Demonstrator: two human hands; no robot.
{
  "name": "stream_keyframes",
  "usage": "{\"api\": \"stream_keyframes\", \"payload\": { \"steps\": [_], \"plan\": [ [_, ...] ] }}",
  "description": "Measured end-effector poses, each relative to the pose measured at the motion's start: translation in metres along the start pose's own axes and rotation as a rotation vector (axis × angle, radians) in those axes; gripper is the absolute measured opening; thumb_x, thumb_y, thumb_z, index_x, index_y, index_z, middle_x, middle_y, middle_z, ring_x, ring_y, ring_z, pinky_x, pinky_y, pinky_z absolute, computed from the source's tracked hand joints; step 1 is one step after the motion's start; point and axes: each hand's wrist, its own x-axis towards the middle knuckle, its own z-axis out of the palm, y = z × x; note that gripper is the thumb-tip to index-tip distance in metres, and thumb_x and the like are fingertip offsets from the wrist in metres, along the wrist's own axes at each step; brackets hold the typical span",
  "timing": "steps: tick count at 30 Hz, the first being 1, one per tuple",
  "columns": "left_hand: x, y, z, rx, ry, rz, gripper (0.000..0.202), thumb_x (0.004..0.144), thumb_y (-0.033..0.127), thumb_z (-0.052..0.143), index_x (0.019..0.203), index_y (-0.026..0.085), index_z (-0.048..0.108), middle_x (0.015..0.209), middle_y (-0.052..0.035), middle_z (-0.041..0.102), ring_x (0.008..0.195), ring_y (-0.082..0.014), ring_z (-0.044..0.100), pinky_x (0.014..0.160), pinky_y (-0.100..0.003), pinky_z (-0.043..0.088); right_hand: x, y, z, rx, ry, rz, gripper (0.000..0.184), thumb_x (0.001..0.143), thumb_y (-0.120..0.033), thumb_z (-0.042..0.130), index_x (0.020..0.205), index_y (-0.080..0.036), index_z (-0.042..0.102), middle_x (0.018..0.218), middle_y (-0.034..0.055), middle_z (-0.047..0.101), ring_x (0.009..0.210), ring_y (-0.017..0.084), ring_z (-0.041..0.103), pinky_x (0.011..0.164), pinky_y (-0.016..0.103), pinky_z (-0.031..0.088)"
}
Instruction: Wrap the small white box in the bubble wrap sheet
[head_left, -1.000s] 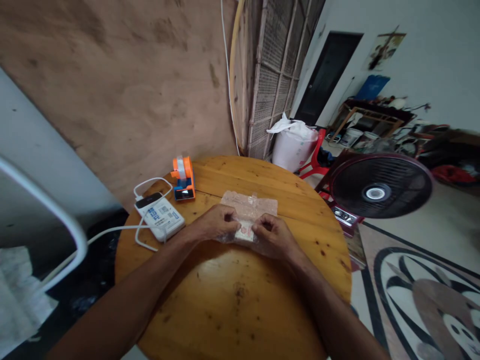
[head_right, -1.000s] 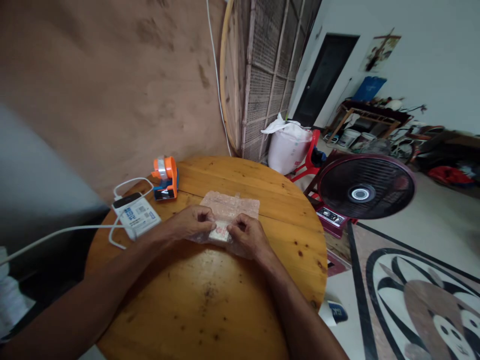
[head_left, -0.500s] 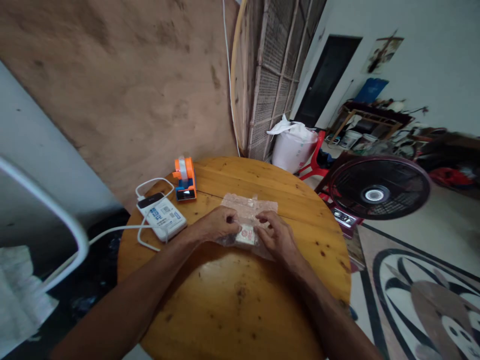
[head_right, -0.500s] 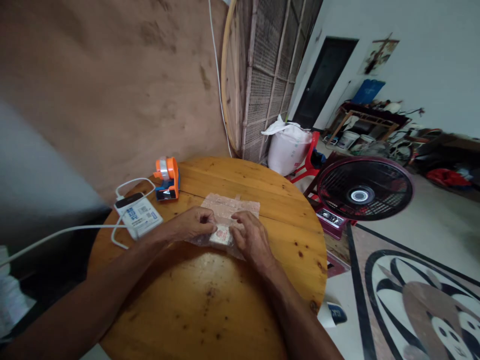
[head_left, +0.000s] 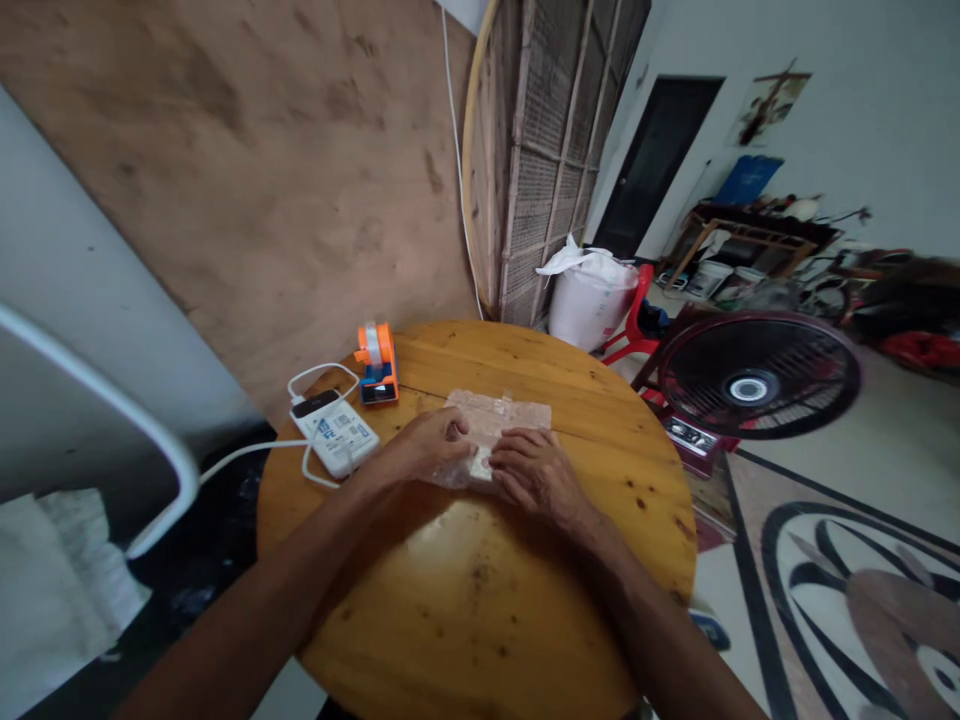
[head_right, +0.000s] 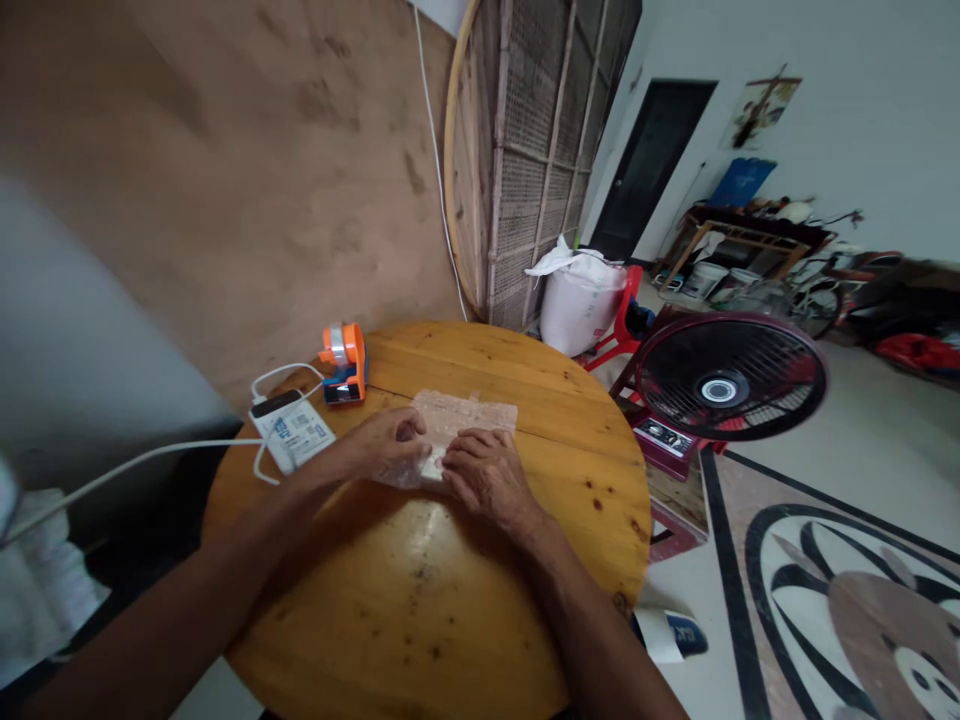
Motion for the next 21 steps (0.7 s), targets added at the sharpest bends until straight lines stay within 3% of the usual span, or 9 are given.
{"api": "stream_keyframes", "payload": {
  "steps": [6, 9, 12, 21],
  "plan": [
    [-0.022, -0.005, -0.005, 0.047, 0.118, -0.078, 0.045, 0.073, 0.043, 0.060, 0.109, 0.017, 0.055, 0.071, 0.0021, 0.056, 0.060, -0.0142, 0.050, 0.054, -0.023, 0.034, -0.001, -0.003, 0.000, 0.001, 0.031, 0.012, 0.016, 0.088, -0.023, 0.055, 0.096, -0.020, 0.068, 0.103, 0.0071, 0.070, 0.105, 0.022, 0.057, 0.092, 0.040, 0.035],
    [-0.032, -0.002, -0.003, 0.055, 0.145, -0.106, 0.032, 0.072, 0.045, 0.060, 0.086, 0.016, 0.062, 0.071, -0.0005, 0.058, 0.065, -0.0155, 0.051, 0.056, -0.025, 0.034, -0.002, -0.002, 0.002, -0.003, 0.048, 0.000, 0.015, 0.088, -0.023, 0.055, 0.095, -0.020, 0.068, 0.102, 0.0069, 0.070, 0.104, 0.021, 0.057, 0.090, 0.039, 0.034],
    [-0.036, 0.000, 0.001, 0.056, 0.128, -0.152, 0.032, 0.075, 0.043, 0.055, 0.058, 0.016, 0.055, 0.056, 0.0011, 0.049, 0.057, -0.0136, 0.044, 0.053, -0.025, 0.028, -0.003, 0.000, 0.004, -0.022, 0.060, -0.014, 0.014, 0.089, -0.023, 0.054, 0.094, -0.020, 0.067, 0.101, 0.0070, 0.070, 0.104, 0.021, 0.057, 0.089, 0.038, 0.034],
    [-0.030, 0.003, -0.003, -0.071, 0.077, -0.308, 0.026, 0.067, 0.038, 0.059, 0.066, 0.012, 0.060, 0.053, 0.0028, 0.050, 0.050, -0.0115, 0.043, 0.046, -0.022, 0.029, -0.004, 0.004, 0.009, -0.033, 0.093, -0.021, 0.012, 0.088, -0.023, 0.056, 0.092, -0.020, 0.067, 0.101, 0.0056, 0.070, 0.104, 0.021, 0.056, 0.091, 0.038, 0.032]
  ]
}}
